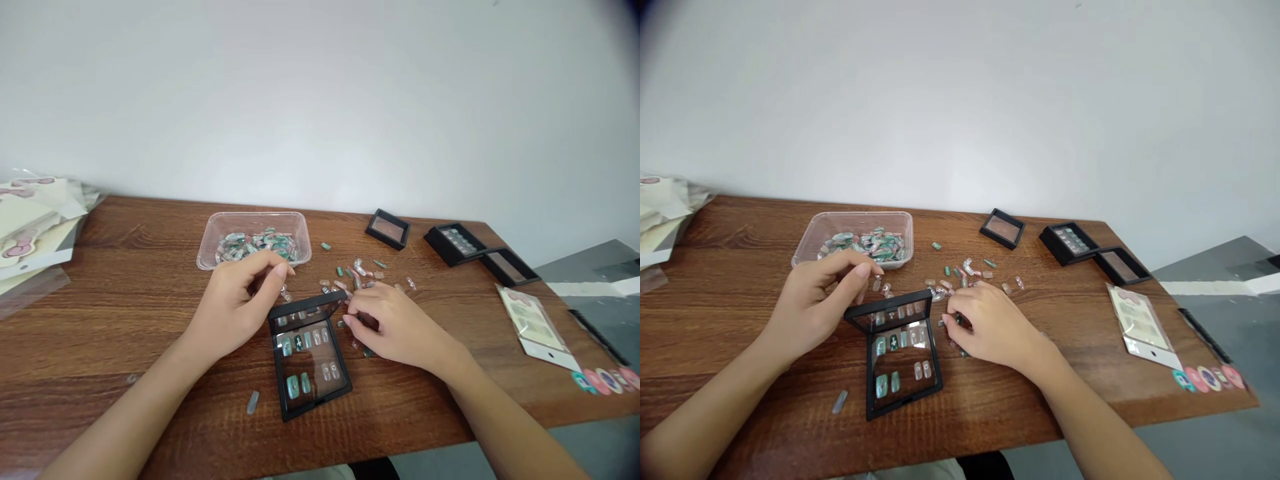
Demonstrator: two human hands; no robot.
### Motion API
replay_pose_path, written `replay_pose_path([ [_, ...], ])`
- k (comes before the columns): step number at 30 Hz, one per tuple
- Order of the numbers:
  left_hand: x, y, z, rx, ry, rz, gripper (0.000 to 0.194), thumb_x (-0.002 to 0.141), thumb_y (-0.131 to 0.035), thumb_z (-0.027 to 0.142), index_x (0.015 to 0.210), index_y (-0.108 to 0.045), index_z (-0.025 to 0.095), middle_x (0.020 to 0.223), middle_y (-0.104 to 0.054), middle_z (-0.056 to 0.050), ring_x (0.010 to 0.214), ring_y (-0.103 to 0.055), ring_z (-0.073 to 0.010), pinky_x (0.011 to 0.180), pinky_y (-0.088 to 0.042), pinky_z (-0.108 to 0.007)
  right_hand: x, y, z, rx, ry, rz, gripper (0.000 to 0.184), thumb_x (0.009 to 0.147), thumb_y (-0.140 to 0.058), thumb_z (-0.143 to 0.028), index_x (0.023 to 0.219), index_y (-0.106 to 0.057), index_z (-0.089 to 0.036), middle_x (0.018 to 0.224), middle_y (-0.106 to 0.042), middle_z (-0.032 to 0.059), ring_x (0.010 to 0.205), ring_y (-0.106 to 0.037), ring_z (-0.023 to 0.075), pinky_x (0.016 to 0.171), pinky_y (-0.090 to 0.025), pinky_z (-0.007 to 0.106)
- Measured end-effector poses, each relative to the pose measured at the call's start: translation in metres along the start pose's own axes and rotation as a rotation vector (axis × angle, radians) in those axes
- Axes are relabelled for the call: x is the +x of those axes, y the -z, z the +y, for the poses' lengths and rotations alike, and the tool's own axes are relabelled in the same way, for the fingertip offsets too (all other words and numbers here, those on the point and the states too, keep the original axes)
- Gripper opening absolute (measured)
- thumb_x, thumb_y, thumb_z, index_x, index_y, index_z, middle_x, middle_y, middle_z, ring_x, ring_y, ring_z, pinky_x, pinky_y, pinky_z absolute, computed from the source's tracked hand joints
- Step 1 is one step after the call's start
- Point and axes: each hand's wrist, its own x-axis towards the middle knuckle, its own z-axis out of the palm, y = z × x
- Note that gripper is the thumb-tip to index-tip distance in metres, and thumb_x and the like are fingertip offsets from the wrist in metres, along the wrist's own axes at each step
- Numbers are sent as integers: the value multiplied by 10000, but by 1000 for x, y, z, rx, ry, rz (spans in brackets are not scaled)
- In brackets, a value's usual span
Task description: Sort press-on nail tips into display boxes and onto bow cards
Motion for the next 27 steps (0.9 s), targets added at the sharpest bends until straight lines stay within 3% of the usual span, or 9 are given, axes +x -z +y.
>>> replay_pose_path([
  [10,0,0,-1,4,12,0,249,1025,-493,287,856,-653,197,598,-515,67,535,-465,-100,551,-363,-261,-3,5,3,58,30,-19,158,932,-557,-125,838,-669,-185,809,-696,16,781,-606,191,801,-418,351],
  [17,0,-1,-1,-5,14,6,243,1023,-494,282,865,-655,192,597,-506,72,537,-458,-98,550,-360,-257,-5,6,2,164,70,-116,162,952,-585,-132,834,-667,-206,808,-700,-14,796,-630,171,809,-409,322],
  [22,1,-1,1,10,20,7,248,1021,-492,274,849,-650,190,596,-515,74,537,-467,-93,551,-366,-248,-7,3,7,127,42,-66,32,942,-671,-228,958,-695,-214,749,-647,-17,778,-593,189,799,-398,326],
  [27,0,-1,0,7,5,10,238,1020,-500,275,861,-655,189,581,-509,80,522,-463,-88,544,-358,-246,-5,1,8,41,54,-22,154,864,-790,-290,949,-702,-197,736,-636,-14,728,-569,189,739,-376,313],
])
